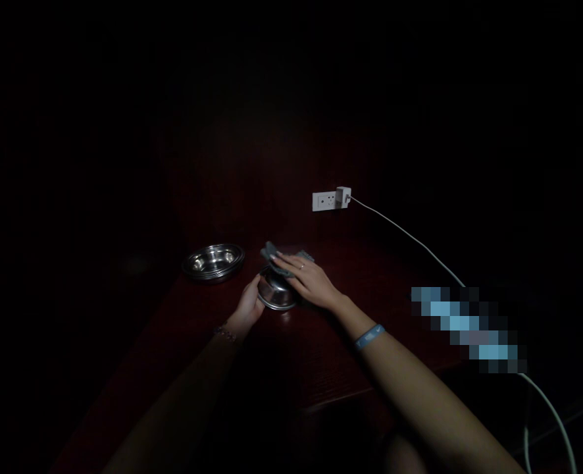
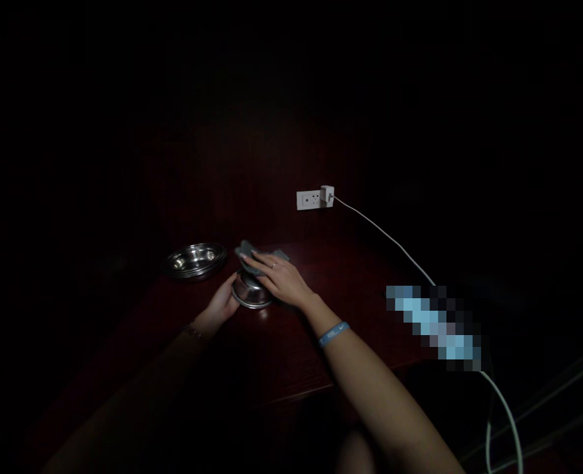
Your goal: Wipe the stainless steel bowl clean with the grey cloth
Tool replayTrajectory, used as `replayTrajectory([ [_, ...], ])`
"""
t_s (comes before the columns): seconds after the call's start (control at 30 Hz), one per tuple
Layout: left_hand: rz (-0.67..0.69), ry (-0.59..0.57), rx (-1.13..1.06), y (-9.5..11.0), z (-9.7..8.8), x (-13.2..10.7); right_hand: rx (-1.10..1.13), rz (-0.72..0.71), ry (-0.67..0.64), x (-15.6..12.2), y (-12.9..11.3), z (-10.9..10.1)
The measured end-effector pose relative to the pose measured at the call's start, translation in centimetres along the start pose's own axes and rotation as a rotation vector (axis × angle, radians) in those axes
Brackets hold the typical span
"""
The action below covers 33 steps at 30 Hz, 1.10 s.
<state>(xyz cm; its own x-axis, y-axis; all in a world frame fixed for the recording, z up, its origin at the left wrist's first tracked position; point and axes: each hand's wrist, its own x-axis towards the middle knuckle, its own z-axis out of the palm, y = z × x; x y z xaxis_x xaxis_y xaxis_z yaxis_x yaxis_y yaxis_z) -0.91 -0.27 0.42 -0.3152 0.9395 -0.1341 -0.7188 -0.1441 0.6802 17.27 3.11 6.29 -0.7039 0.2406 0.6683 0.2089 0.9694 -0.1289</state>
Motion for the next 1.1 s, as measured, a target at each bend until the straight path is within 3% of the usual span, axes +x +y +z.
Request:
replayTrajectory([
  [0.13,0.016,0.095,0.011,0.1,0.6,-0.9,0.035,-0.101,-0.143,0.0,-1.4,-0.4],
  [0.43,-0.027,0.112,0.113,0.3,0.5,-0.8,0.075,-0.044,-0.161,-0.1,-0.8,0.2],
  [0.8,-0.082,0.055,0.167,-0.1,0.6,-0.6,-0.105,-0.195,-0.213,0.1,-1.3,1.8],
  [1.1,-0.076,0.159,0.129,-0.1,1.9,-2.0,-0.185,-0.178,-0.173,0.3,-1.8,1.8],
])
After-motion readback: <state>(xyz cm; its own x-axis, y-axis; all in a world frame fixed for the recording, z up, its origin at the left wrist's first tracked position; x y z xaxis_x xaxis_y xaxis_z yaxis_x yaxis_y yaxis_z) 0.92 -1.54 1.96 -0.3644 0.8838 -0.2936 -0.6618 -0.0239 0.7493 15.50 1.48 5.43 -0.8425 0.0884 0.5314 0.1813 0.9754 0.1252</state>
